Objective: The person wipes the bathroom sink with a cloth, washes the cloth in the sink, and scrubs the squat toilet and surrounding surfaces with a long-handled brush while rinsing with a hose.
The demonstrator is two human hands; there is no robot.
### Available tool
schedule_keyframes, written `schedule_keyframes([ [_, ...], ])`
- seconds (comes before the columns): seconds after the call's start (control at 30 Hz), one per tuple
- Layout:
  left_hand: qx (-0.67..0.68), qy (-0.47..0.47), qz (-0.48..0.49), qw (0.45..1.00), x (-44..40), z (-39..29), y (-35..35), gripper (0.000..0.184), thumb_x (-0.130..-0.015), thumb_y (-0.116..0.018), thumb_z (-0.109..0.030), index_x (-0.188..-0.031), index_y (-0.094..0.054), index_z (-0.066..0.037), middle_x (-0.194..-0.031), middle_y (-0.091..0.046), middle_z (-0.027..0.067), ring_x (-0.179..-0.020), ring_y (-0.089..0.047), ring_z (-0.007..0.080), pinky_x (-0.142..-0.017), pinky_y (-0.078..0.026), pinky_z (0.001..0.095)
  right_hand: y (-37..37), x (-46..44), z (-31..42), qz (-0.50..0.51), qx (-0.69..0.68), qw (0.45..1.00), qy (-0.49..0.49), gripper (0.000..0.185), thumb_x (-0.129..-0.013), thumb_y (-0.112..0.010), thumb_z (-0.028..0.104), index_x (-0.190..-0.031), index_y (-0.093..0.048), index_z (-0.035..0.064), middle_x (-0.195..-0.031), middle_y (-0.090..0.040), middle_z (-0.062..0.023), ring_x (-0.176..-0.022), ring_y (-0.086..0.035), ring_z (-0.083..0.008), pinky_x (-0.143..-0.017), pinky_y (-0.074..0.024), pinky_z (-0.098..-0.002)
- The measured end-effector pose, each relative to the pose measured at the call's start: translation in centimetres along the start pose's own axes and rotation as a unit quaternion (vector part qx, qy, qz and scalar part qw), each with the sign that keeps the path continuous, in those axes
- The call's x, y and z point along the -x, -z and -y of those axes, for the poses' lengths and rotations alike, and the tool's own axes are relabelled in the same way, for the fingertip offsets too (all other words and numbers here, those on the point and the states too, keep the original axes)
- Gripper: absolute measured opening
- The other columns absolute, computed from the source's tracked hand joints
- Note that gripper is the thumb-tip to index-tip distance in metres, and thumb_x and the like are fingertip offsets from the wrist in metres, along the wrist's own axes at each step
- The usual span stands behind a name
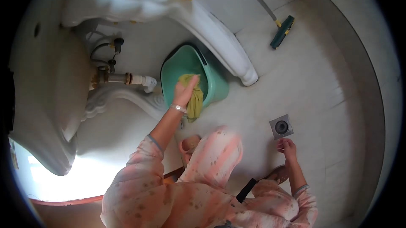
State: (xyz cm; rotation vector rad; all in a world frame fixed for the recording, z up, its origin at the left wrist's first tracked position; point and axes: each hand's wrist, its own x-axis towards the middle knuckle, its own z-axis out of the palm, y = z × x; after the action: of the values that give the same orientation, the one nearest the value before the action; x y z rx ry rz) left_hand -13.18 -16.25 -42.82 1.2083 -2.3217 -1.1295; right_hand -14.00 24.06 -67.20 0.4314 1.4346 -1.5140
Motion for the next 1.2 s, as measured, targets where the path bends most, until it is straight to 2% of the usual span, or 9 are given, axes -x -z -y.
schedule_keyframes([
  [0.1,0.06,-0.198,-0.175,0.962,1.5,-6.3,2.5,0.024,-0.085,-0.059,-0.011,-0.102,-0.057,0.005,-0.098,-0.061,0.0106,-0.084,-0.057,0.0152,-0.075,-0.045,0.0282,-1.0,0.0,1.3,0.008,-0.002,1.0,0.001,0.023,-0.093,-0.042,0.022,-0.098,-0.056,0.0044,-0.089,-0.062,-0.0078,-0.074,-0.061,-0.0161,-0.065,-0.0495,-0.0283],
  [0.27,-0.114,-0.492,-0.396,0.767,-1.2,-14.8,8.5,0.031,-0.086,-0.056,-0.011,-0.11,-0.052,0.008,-0.113,-0.056,0.0129,-0.098,-0.054,0.0182,-0.087,-0.041,0.0301,-2.0,0.2,2.4,0.019,0.0,0.999,0.029,0.022,-0.092,-0.042,0.021,-0.098,-0.055,0.0051,-0.089,-0.063,-0.0076,-0.075,-0.061,-0.0157,-0.065,-0.0492,-0.0281],
  [0.37,-0.308,-0.711,-0.351,0.526,-5.3,-22.0,10.1,0.056,-0.072,-0.057,-0.001,-0.126,-0.046,-0.009,-0.133,-0.039,0.0159,-0.12,-0.036,0.0335,-0.101,-0.026,0.0442,-1.8,0.8,2.5,0.027,0.005,0.999,0.027,0.021,-0.091,-0.042,0.02,-0.098,-0.055,0.0058,-0.09,-0.063,-0.0071,-0.076,-0.061,-0.0154,-0.066,-0.0491,-0.0277],
  [0.4,-0.377,-0.625,-0.38,0.568,-5.9,-22.0,9.6,0.061,-0.065,-0.057,-0.002,-0.123,-0.051,-0.018,-0.136,-0.035,0.0151,-0.121,-0.032,0.0395,-0.1,-0.025,0.0492,-2.0,0.9,2.3,0.028,0.001,0.999,0.026,0.022,-0.091,-0.042,0.021,-0.099,-0.055,0.0056,-0.09,-0.063,-0.0071,-0.076,-0.061,-0.0155,-0.065,-0.0491,-0.0273],
  [0.47,-0.351,-0.636,-0.453,0.517,-6.8,-21.2,7.2,0.057,-0.063,-0.056,-0.003,-0.119,-0.056,-0.018,-0.136,-0.036,0.0112,-0.12,-0.033,0.0384,-0.1,-0.027,0.0485,-1.4,0.0,0.5,0.038,0.01,0.999,0.01,0.022,-0.091,-0.042,0.021,-0.1,-0.055,0.0056,-0.091,-0.063,-0.0072,-0.077,-0.061,-0.0156,-0.065,-0.0491,-0.0272],
  [0.73,-0.416,-0.601,-0.177,0.659,-6.5,-11.6,6.0,0.033,-0.066,-0.055,-0.003,-0.099,-0.059,-0.011,-0.121,-0.048,0.0103,-0.115,-0.041,0.03,-0.09,-0.038,0.0421,-1.2,0.1,-1.3,0.053,0.031,0.998,-0.004,0.022,-0.091,-0.042,0.021,-0.101,-0.056,0.0062,-0.091,-0.063,-0.0071,-0.076,-0.062,-0.0152,-0.065,-0.0498,-0.0277],
  [0.93,-0.213,-0.182,-0.146,0.949,2.2,-1.2,10.8,0.016,-0.082,-0.047,-0.008,-0.092,-0.053,0.003,-0.09,-0.058,0.0155,-0.085,-0.055,0.0334,-0.077,-0.043,0.0371,-1.1,0.1,-1.0,0.053,0.012,0.998,-0.02,0.023,-0.09,-0.043,0.021,-0.101,-0.056,0.0064,-0.092,-0.063,-0.0069,-0.077,-0.061,-0.0146,-0.065,-0.0493,-0.0267],
  [1.1,0.055,0.182,-0.164,0.968,6.2,2.0,15.5,0.03,-0.091,-0.035,-0.019,-0.103,-0.053,0.002,-0.09,-0.06,0.0094,-0.084,-0.057,0.0212,-0.078,-0.046,0.0365,-0.5,0.5,1.2,0.068,0.046,0.997,0.011,0.024,-0.091,-0.043,0.025,-0.101,-0.056,0.0068,-0.09,-0.063,-0.0062,-0.076,-0.061,-0.0141,-0.065,-0.0485,-0.0268],
  [1.2,0.269,0.006,-0.058,0.961,8.1,-6.5,12.7,0.03,-0.093,-0.036,-0.02,-0.111,-0.05,0.0,-0.097,-0.059,0.0115,-0.093,-0.056,0.0224,-0.087,-0.043,0.037,-0.8,0.0,2.3,0.07,0.05,0.996,0.026,0.025,-0.091,-0.045,0.027,-0.1,-0.056,0.0064,-0.09,-0.063,-0.006,-0.075,-0.06,-0.014,-0.065,-0.0483,-0.0272],
])
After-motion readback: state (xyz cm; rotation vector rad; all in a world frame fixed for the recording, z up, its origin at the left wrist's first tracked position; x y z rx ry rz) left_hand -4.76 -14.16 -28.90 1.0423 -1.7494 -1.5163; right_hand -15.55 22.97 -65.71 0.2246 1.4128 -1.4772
